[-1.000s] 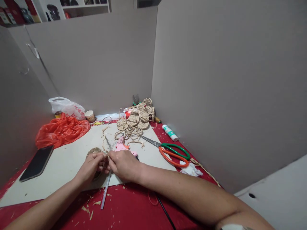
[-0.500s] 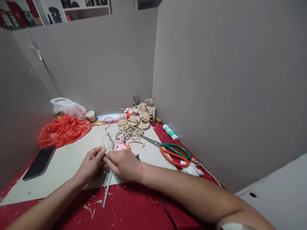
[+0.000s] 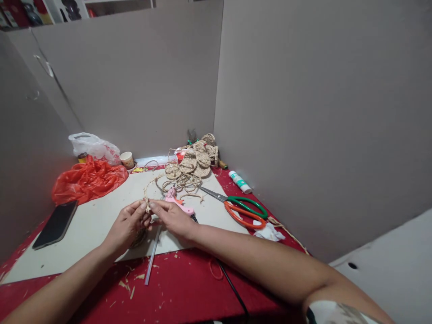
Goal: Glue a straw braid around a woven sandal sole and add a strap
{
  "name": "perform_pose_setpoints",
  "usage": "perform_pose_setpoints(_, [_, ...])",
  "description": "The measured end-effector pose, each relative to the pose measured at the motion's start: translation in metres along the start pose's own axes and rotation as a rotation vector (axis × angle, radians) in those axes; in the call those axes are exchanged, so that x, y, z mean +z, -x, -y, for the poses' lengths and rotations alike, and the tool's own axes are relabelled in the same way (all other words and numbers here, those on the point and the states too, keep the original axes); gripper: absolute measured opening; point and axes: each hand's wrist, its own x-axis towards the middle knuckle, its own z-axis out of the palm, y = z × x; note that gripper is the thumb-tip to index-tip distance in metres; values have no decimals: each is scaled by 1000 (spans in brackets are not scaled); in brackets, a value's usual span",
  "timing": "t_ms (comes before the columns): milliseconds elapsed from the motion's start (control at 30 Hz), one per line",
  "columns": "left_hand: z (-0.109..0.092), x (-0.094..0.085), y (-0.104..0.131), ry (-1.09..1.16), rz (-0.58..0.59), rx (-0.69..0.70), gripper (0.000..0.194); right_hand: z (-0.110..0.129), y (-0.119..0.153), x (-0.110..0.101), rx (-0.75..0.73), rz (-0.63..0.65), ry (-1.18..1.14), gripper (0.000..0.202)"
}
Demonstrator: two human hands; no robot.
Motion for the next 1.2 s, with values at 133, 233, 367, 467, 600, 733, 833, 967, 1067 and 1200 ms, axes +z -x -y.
perform_pose_setpoints(133, [0, -1, -1, -4, 8, -7, 27, 5, 1, 2, 60, -33, -102, 51])
perform_pose_setpoints(233, [3, -2, -1, 18, -3, -2, 28, 5, 2, 2, 50, -17, -115, 46])
perform_pose_setpoints(367, [3, -1, -1, 95, -59, -61, 29, 3, 4, 1, 11, 13, -110, 38])
perform_pose_setpoints(467, [4, 3, 0, 157, -126, -117, 29, 3, 4, 1, -2, -30, -121, 35])
perform_pose_setpoints(600, [7, 10, 2, 195, -201, -116, 34, 2, 3, 2, -7, -153, -90, 28])
perform_pose_setpoints(733, [9, 16, 6, 99, -230, -43, 36, 2, 4, 5, 42, -255, -151, 30])
perform_pose_setpoints(833, [9, 19, 10, 57, -201, -10, 34, 1, 4, 7, 35, -291, -180, 29])
perform_pose_setpoints(967, [12, 24, 17, 32, -125, -78, 33, 6, 2, 2, 11, -295, -51, 30])
perform_pose_setpoints(1067, [11, 23, 20, -47, -29, -123, 32, 15, -4, -10, -5, -315, 21, 32])
perform_pose_setpoints(1200, [-6, 7, 16, -291, -277, 261, 25, 29, -10, -25, 82, -189, 10, 38])
